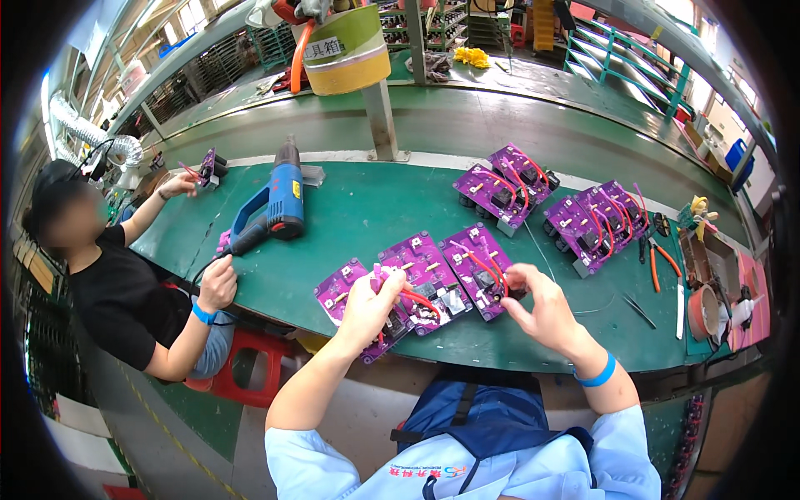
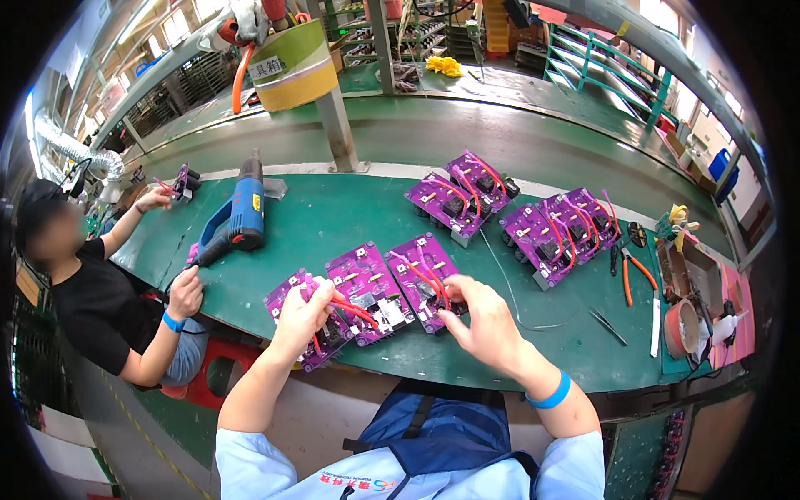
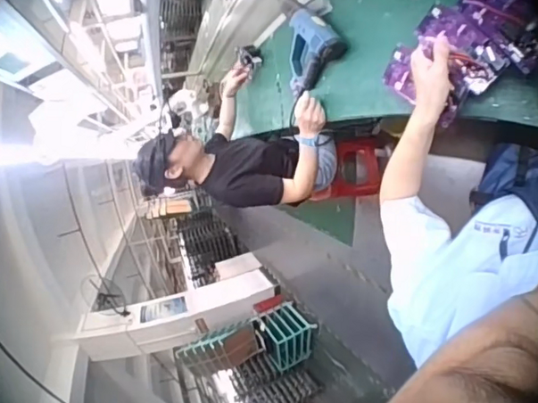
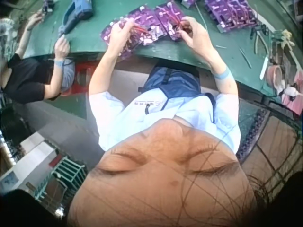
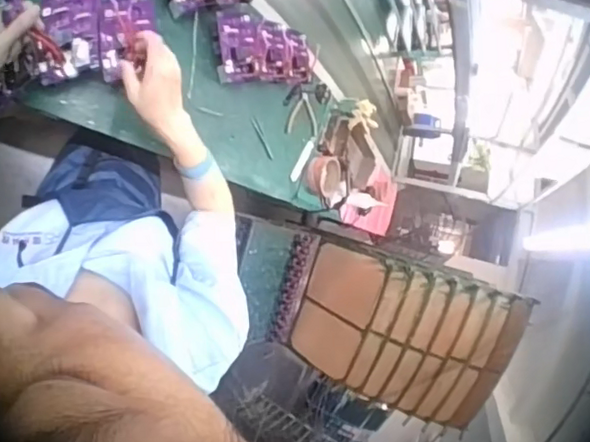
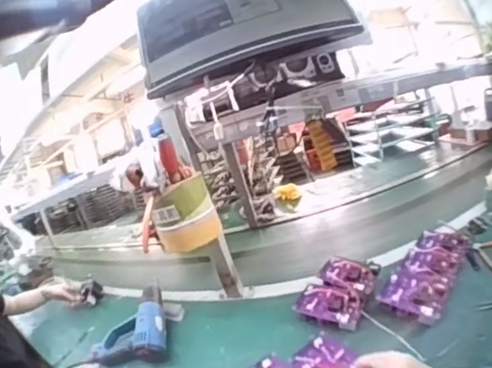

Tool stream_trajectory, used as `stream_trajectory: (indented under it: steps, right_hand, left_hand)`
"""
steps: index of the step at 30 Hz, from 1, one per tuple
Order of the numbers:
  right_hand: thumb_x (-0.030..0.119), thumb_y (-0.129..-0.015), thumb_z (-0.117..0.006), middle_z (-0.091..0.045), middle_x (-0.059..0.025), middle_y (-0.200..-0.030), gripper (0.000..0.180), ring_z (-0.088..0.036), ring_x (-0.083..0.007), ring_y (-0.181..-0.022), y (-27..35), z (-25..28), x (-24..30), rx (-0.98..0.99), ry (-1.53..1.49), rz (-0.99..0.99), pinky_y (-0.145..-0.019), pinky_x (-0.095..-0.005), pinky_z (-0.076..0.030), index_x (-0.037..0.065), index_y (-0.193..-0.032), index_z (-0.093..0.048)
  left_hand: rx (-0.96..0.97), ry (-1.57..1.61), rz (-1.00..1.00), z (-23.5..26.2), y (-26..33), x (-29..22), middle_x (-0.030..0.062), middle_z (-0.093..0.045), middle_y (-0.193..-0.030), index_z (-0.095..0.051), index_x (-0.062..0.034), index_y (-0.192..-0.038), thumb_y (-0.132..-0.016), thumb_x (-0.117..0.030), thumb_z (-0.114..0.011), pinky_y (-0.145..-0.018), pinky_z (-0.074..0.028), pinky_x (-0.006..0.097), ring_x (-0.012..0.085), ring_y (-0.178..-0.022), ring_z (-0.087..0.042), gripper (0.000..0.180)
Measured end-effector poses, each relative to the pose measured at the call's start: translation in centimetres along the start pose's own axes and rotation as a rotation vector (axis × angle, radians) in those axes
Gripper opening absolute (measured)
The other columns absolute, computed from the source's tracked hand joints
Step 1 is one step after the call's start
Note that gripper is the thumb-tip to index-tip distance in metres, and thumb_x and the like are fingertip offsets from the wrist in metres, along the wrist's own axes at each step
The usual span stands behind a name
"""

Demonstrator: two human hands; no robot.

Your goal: The person assembles purple circuit boards by hand, attaching cylindrical capacitors and securing red wires. They handle multiple boards sequentially, placing them on a green workbench in a factory setting.

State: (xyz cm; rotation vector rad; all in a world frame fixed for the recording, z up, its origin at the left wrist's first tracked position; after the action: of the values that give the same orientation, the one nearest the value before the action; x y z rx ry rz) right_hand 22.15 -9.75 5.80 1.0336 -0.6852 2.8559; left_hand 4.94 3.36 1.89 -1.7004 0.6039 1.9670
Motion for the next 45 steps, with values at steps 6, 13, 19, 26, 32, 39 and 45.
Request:
stream_trajectory:
  steps: [6, 13, 19, 26, 32, 39, 45]
  right_hand:
    - [0.02, -0.074, -0.058, -0.058, -0.0135, -0.077, 0.029, -0.057, -0.0297, -0.064, -3.4, -1.4, -1.2, 0.057, -0.03, 0.022, -0.059, -0.0374, -0.044, 0.001, -0.095, -0.054]
    - [0.019, -0.079, -0.05, -0.056, -0.0102, -0.062, 0.016, -0.055, -0.0234, -0.059, -5.7, -4.5, -3.0, 0.232, -0.316, -0.192, -0.059, -0.0349, -0.042, 0.003, -0.076, -0.054]
    - [0.021, -0.081, -0.046, -0.059, -0.0167, -0.073, 0.019, -0.058, -0.0327, -0.073, -7.0, -5.3, -0.8, 0.177, 0.13, 0.002, -0.065, -0.0433, -0.043, 0.004, -0.088, -0.053]
    - [0.019, -0.079, -0.05, -0.058, -0.018, -0.071, 0.018, -0.058, -0.0342, -0.068, -6.5, -6.5, -0.9, 0.245, 0.307, 0.086, -0.062, -0.0434, -0.044, 0.001, -0.083, -0.052]
    - [0.024, -0.074, -0.057, -0.06, -0.0142, -0.083, 0.025, -0.058, -0.0282, -0.079, -8.5, -3.4, 0.3, 0.419, -0.05, 0.183, -0.071, -0.0366, -0.045, 0.002, -0.087, -0.06]
    - [0.052, -0.06, -0.065, -0.047, -0.0179, -0.112, 0.082, -0.046, -0.0322, -0.104, -14.4, 4.2, -13.3, -0.068, 0.569, -0.316, -0.087, -0.0422, -0.037, 0.002, -0.119, -0.039]
    - [0.043, -0.066, -0.06, -0.056, -0.0182, -0.096, 0.051, -0.053, -0.0314, -0.094, -17.7, 0.6, -14.6, 0.146, 0.665, -0.205, -0.082, -0.0419, -0.04, 0.0, -0.093, -0.054]
  left_hand:
    - [0.088, 0.155, 0.054, -1.3, -1.3, 0.1, 0.0042, -0.055, -0.068, -0.051, -0.004, -0.078, -0.088, -0.027, -0.044, -0.038, -0.026, 0.018, 0.0035, -0.042, -0.034, 0.027]
    - [0.274, 0.314, 0.349, -4.2, -3.6, 0.9, -0.0033, -0.041, -0.057, -0.048, -0.0076, -0.085, -0.087, -0.031, -0.048, -0.036, -0.021, 0.018, 0.0021, -0.038, -0.026, 0.024]
    - [0.405, -0.023, 0.409, -6.6, -5.0, -1.0, -0.0075, -0.035, -0.051, -0.051, -0.0129, -0.074, -0.079, -0.038, -0.058, -0.036, -0.016, 0.019, 0.0013, -0.038, -0.023, 0.027]
    - [0.263, -0.286, 0.343, -7.3, -6.3, -1.9, -0.007, -0.037, -0.048, -0.05, -0.0101, -0.064, -0.082, -0.032, -0.055, -0.034, -0.015, 0.02, 0.003, -0.036, -0.025, 0.029]
    - [0.306, -0.248, 0.331, -6.6, -6.9, -0.7, -0.0055, -0.04, -0.048, -0.047, -0.0112, -0.058, -0.083, -0.026, -0.053, -0.034, -0.017, 0.02, 0.0035, -0.036, -0.028, 0.029]
    - [0.303, -0.231, 0.386, -7.0, -7.6, 0.5, -0.004, -0.042, -0.05, -0.054, -0.008, -0.065, -0.081, -0.026, -0.055, -0.034, -0.019, 0.022, 0.0048, -0.036, -0.028, 0.024]
    - [0.258, -0.223, 0.403, -6.6, -7.6, 1.6, -0.0059, -0.041, -0.053, -0.053, -0.01, -0.074, -0.081, -0.022, -0.057, -0.037, -0.018, 0.02, 0.0028, -0.039, -0.027, 0.015]
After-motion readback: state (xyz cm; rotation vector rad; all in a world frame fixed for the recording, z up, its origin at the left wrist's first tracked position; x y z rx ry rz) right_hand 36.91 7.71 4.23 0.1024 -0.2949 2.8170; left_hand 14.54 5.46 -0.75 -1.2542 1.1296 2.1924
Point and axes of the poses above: each hand's wrist, its own y-axis away from the middle knuckle, its own z-axis out of the back of the hand, x = y × z, the point moved 10 cm from there along -y, towards the middle knuckle
